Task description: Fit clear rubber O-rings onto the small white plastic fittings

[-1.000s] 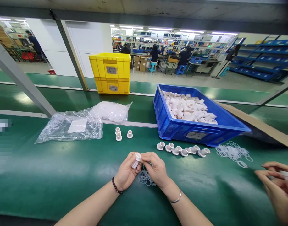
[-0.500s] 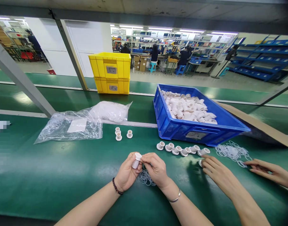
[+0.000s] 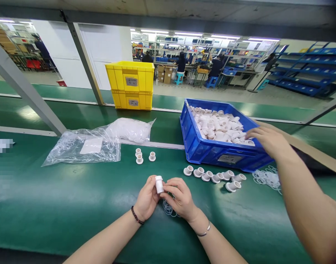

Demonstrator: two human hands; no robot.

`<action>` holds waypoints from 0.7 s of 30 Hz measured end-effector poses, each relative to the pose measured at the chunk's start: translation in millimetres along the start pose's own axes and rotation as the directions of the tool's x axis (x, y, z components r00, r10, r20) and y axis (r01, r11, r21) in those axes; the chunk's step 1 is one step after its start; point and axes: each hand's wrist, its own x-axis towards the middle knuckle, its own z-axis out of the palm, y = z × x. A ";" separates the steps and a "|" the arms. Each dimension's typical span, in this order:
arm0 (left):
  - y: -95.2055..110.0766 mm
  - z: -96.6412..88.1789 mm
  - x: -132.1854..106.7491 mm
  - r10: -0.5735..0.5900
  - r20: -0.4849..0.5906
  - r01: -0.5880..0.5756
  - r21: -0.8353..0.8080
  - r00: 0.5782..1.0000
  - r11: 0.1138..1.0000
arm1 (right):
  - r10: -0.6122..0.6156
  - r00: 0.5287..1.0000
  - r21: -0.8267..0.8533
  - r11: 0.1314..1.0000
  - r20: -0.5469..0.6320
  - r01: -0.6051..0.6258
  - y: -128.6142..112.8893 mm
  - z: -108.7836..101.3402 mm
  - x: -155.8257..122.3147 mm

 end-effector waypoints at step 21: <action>50.9 -27.0 19.8 0.527 0.186 -0.294 0.947 0.829 0.129 | 0.172 0.984 -0.422 0.889 -0.053 -0.178 32.2 -36.2 13.4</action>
